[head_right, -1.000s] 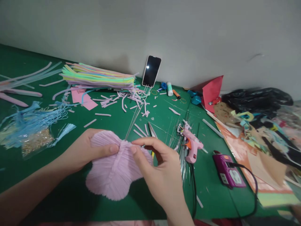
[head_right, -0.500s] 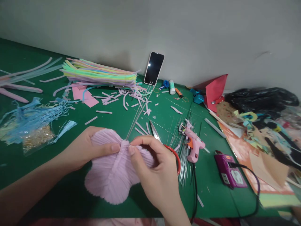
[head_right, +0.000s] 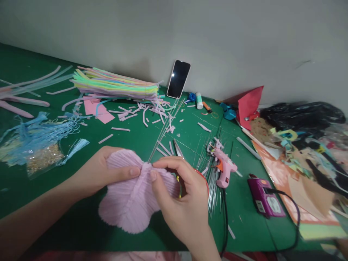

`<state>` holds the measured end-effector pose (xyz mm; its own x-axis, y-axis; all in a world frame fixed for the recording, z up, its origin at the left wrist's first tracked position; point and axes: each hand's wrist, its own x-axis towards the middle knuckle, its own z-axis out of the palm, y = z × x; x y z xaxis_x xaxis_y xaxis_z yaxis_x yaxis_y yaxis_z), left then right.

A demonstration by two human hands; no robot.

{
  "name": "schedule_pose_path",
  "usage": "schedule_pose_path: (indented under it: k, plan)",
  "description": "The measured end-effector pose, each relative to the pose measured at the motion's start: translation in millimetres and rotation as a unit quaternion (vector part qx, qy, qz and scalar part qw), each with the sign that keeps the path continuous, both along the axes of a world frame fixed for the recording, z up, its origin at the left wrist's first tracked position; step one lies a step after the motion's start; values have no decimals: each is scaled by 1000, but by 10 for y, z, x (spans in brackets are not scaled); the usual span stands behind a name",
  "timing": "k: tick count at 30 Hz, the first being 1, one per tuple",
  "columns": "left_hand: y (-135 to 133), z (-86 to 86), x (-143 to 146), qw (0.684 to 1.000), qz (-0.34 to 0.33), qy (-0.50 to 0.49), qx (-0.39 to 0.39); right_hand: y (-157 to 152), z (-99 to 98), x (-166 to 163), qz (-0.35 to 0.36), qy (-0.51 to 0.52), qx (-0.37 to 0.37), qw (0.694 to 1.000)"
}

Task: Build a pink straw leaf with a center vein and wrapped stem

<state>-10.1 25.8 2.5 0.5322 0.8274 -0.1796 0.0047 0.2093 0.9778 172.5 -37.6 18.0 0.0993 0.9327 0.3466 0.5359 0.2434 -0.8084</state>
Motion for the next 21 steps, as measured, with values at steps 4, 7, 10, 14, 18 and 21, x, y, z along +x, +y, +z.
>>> schedule_pose_path:
  k: [4,7,10,14,18,21]
  plan:
    - [-18,28,17,1000,-5,2,20,2,-8,3,-15,34,-47,998]
    - [-24,39,16,1000,-1,9,24,18,7,-20,-17,25,-51,998]
    - [-22,42,13,999,4,21,24,23,27,-60,-19,-22,-19,999]
    - [-9,38,12,998,15,41,38,12,19,-86,-30,-55,-1,998]
    - [4,4,3,1000,22,14,15,11,-36,-14,-11,45,-67,997]
    - [6,-25,-5,999,26,-20,-26,19,-74,56,6,164,-112,980]
